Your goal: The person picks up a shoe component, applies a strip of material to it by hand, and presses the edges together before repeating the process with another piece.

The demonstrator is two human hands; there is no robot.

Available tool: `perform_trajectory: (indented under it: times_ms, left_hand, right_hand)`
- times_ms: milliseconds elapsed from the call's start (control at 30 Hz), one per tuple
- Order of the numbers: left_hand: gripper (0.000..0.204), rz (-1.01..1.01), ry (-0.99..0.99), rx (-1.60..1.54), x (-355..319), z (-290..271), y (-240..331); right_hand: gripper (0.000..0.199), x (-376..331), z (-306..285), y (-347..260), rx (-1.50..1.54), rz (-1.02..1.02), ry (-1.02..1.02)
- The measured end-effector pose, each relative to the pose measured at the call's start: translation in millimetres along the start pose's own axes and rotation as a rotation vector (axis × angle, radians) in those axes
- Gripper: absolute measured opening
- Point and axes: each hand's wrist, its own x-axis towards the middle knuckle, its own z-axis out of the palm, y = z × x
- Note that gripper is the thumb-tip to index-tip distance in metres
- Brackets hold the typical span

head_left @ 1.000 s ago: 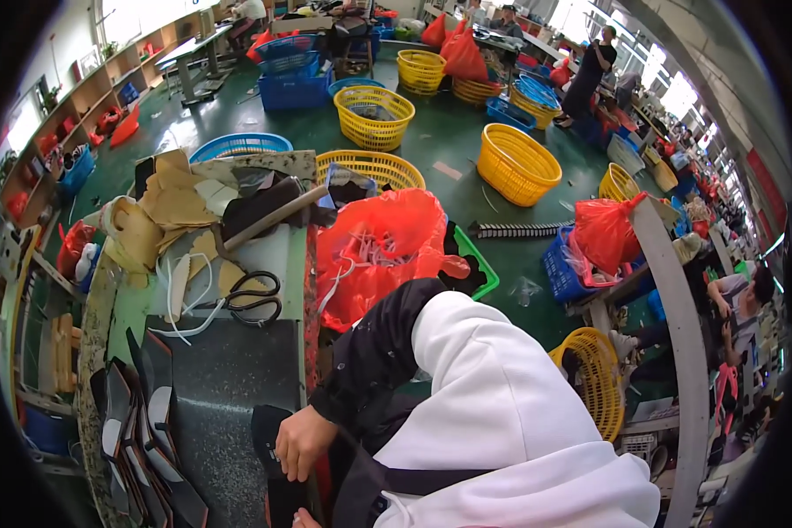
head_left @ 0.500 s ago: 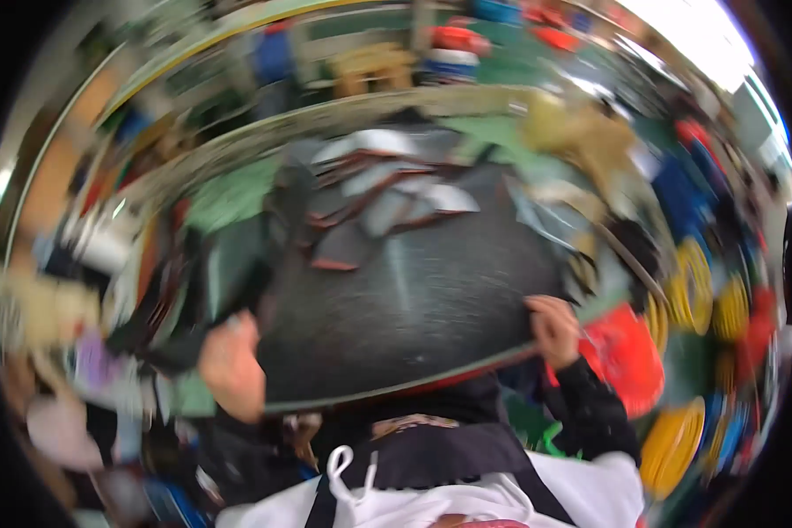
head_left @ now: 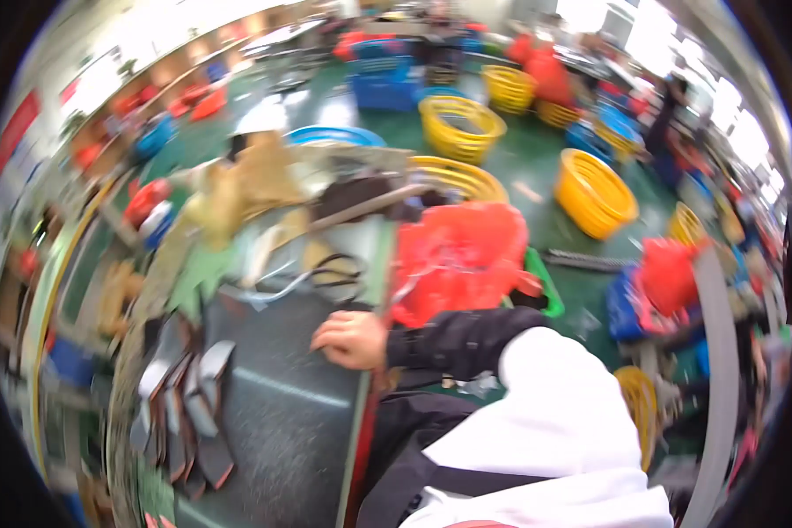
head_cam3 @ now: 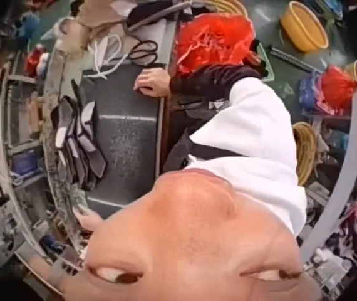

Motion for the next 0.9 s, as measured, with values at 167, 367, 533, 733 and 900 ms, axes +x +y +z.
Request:
perform_trajectory:
  times_ms: [167, 367, 533, 733, 900]
  left_hand:
    - [0.041, 0.400, 0.418, 0.031, 118, 77, 65]
    - [0.050, 0.287, -0.389, -0.346, 213, 170, 40]
    - [0.050, 0.346, -0.261, -0.131, 183, 157, 78]
    - [0.048, 0.347, -0.293, -0.338, 170, 139, 63]
    - [0.048, 0.588, -0.214, -0.266, 192, 150, 48]
  right_hand:
    - [0.012, -1, 9, -7, 0.039, -0.048, 0.067]
    - [0.019, -10, 10, -5, 0.090, -0.032, -0.010]
    - [0.027, -12, -7, 9, 0.242, -0.065, 0.096]
    - [0.033, -152, -205, 160, -0.525, 0.684, 0.421]
    - [0.069, -323, -330, 233, -0.457, 1.403, -0.199]
